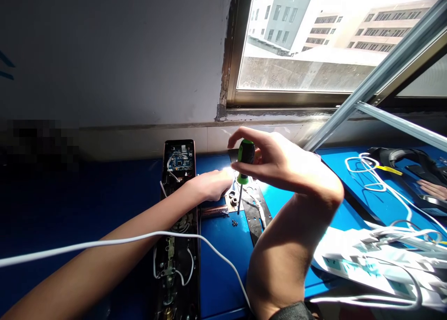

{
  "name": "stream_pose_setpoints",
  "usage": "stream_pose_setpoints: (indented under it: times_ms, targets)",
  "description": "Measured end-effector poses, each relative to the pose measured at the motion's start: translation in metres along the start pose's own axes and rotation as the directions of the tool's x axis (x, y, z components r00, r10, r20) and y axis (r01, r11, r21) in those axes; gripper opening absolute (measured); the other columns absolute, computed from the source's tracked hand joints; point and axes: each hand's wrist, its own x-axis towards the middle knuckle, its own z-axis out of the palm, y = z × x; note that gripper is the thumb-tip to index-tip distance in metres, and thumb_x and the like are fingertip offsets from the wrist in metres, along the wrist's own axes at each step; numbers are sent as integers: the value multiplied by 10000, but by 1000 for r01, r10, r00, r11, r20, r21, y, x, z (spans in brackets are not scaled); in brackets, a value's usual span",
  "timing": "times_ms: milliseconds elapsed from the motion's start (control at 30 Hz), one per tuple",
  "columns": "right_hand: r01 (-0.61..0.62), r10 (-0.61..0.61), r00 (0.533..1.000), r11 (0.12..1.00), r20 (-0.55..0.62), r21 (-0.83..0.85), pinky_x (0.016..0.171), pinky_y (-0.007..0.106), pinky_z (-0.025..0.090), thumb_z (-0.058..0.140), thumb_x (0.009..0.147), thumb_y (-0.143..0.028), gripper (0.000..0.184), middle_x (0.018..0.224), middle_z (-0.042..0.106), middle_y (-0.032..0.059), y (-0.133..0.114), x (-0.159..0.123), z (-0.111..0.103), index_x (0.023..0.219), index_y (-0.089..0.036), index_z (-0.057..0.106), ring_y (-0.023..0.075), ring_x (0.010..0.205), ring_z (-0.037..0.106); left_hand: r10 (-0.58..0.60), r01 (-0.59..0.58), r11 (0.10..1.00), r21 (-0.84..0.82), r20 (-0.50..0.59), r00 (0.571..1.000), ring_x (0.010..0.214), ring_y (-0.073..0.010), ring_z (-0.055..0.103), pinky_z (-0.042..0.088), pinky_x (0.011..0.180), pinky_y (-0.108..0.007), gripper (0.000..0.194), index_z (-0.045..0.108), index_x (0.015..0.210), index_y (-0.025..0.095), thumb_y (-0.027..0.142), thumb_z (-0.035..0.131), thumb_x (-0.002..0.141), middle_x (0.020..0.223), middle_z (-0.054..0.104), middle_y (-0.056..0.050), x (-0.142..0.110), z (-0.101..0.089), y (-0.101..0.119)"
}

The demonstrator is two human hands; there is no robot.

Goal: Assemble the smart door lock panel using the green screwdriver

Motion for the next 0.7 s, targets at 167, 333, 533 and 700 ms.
stream_pose_setpoints:
  times_ms: [167, 333, 533, 700]
  targets:
    - [22, -22, 1000, 999, -9, -24, 562, 255, 443, 710, 825, -192, 286, 758, 660, -28, 0, 1, 1, 1106, -216, 665, 107, 610, 589, -11, 11, 999, 50, 13, 1000, 740, -229, 663, 429, 610, -306, 283, 722, 898, 193, -11, 570, 773, 917, 728, -77, -5, -4, 3]
    - [23, -23, 1000, 1000, -7, 16, 553, 254, 460, 707, 849, -228, 300, 790, 704, -16, 0, 2, 3, 1143, -238, 649, 122, 614, 624, 55, -52, 998, 23, -188, 981, 799, -228, 692, 448, 672, -310, 233, 746, 892, 189, 54, 557, 904, 894, 725, -78, -37, -17, 0]
    - [6, -6, 999, 1000, -43, -8, 587, 276, 480, 697, 856, -285, 227, 884, 740, 24, -9, 18, 13, 1067, -223, 639, 138, 650, 654, -27, -30, 992, -121, -445, 895, 923, -200, 694, 498, 811, -307, 192, 754, 1097, 183, 147, 602, 985, 1095, 734, -75, -100, -24, -21]
    - [-31, 23, 999, 986, -48, -161, 622, 295, 472, 685, 847, -305, 111, 829, 715, 22, -18, 42, 31, 886, -211, 642, 140, 683, 617, -126, 48, 981, -188, -428, 895, 845, -181, 679, 491, 765, -303, 133, 765, 1050, 162, 194, 665, 968, 1002, 740, -59, -128, -21, -38]
